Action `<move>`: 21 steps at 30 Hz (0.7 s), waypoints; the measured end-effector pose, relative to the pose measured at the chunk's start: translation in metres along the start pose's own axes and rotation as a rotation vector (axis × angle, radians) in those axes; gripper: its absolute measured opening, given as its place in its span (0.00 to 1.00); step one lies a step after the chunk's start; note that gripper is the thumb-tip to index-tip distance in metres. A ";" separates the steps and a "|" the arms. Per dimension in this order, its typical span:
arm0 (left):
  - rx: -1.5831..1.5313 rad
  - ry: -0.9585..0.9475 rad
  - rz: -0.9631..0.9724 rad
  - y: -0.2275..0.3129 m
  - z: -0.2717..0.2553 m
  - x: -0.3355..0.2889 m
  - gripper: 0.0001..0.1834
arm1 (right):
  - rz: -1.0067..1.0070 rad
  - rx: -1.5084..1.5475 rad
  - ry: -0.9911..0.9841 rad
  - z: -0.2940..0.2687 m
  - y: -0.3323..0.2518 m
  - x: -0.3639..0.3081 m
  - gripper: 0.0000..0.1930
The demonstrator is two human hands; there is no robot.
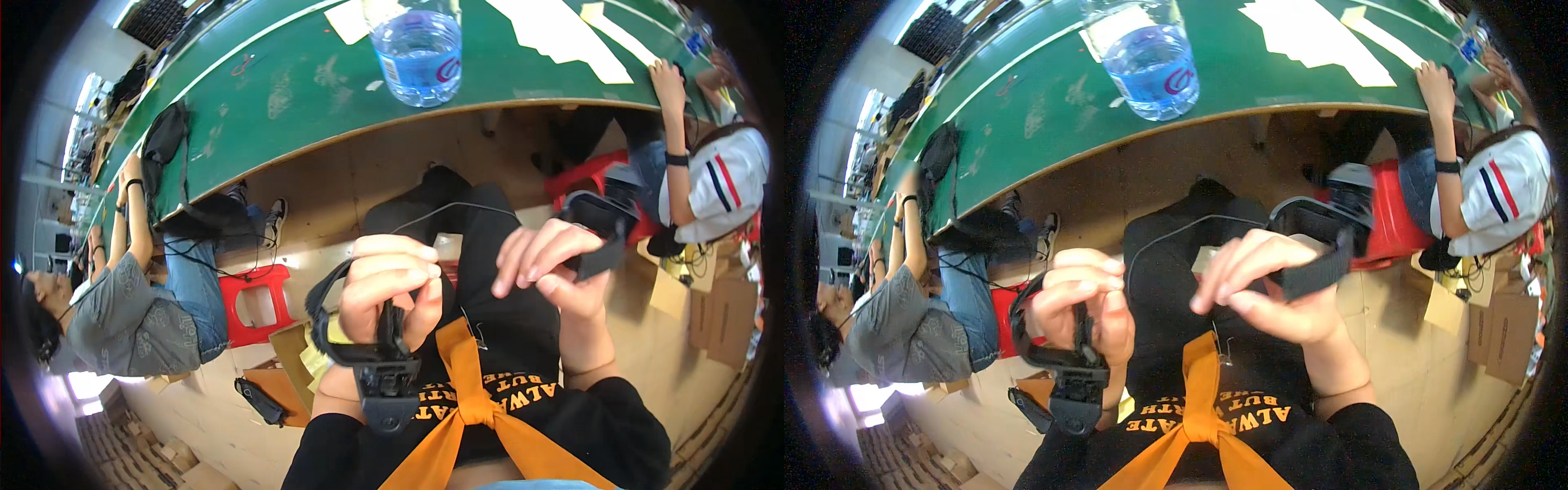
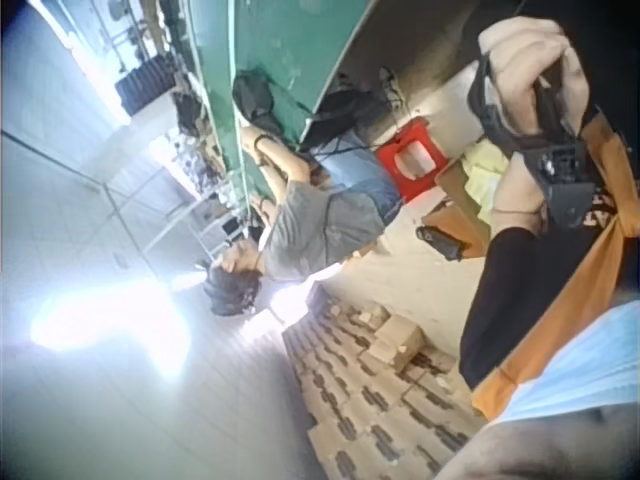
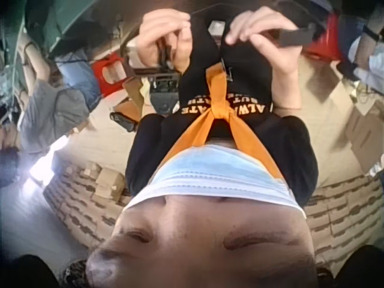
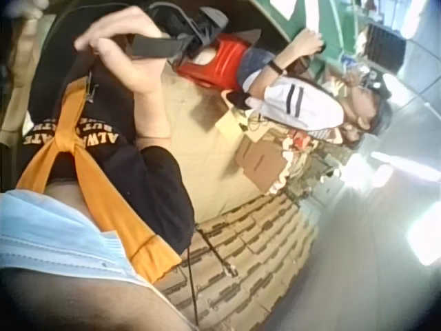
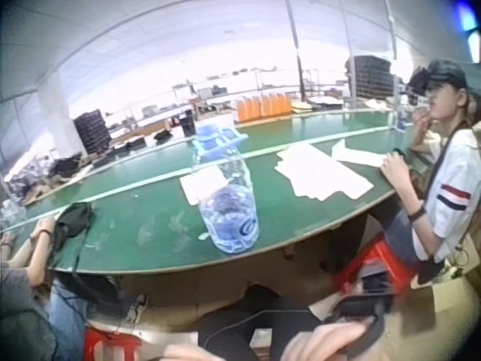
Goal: Assembling small electronic components or parts on a production line.
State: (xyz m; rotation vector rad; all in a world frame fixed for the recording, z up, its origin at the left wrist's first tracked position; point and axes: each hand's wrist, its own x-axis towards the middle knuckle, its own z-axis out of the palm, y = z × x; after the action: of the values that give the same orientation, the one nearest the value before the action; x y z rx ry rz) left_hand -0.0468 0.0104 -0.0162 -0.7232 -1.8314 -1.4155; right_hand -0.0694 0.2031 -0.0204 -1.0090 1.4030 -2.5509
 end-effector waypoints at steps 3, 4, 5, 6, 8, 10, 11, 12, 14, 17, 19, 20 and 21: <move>0.007 -0.008 0.005 0.006 0.000 0.001 0.15 | -0.221 -0.611 -0.069 0.015 -0.012 0.011 0.06; 0.014 -0.012 0.012 0.007 -0.002 0.001 0.16 | -0.244 -0.784 -0.093 0.021 -0.017 0.013 0.07; 0.010 -0.017 0.007 0.007 -0.003 0.001 0.16 | -0.285 -0.866 -0.122 0.025 -0.017 0.015 0.08; 0.016 -0.042 0.010 0.007 -0.005 0.001 0.16 | -0.317 -0.939 -0.120 0.028 -0.015 0.015 0.08; 0.025 -0.067 0.005 0.007 -0.008 0.001 0.16 | -0.324 -0.942 -0.140 0.030 -0.012 0.016 0.08; 0.004 -0.105 0.008 0.009 -0.011 0.002 0.17 | -0.314 -0.935 -0.149 0.033 -0.010 0.018 0.09; 0.009 -0.121 0.000 0.011 -0.011 0.004 0.17 | -0.312 -0.953 -0.147 0.032 -0.011 0.019 0.08; 0.007 -0.123 -0.004 0.011 -0.010 0.003 0.17 | -0.309 -0.952 -0.142 0.032 -0.011 0.019 0.08; 0.026 -0.114 0.030 0.010 -0.009 0.001 0.17 | -0.301 -0.949 -0.133 0.032 -0.012 0.019 0.08; 0.041 -0.139 0.009 0.015 -0.009 0.003 0.17 | -0.304 -0.944 -0.120 0.034 -0.013 0.019 0.08; 0.048 -0.146 -0.006 0.018 -0.009 0.003 0.16 | -0.308 -0.939 -0.107 0.034 -0.012 0.019 0.07; 0.057 -0.154 -0.020 0.018 -0.009 0.003 0.16 | -0.309 -0.938 -0.100 0.034 -0.011 0.018 0.07; 0.054 -0.156 -0.022 0.019 -0.008 0.002 0.16 | -0.326 -0.945 -0.091 0.033 -0.010 0.018 0.07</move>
State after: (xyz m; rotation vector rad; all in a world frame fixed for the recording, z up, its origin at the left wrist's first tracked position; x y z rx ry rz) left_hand -0.0317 0.0078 -0.0026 -0.8080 -1.9941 -1.3506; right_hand -0.0620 0.1784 0.0085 -1.5118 2.6753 -1.8912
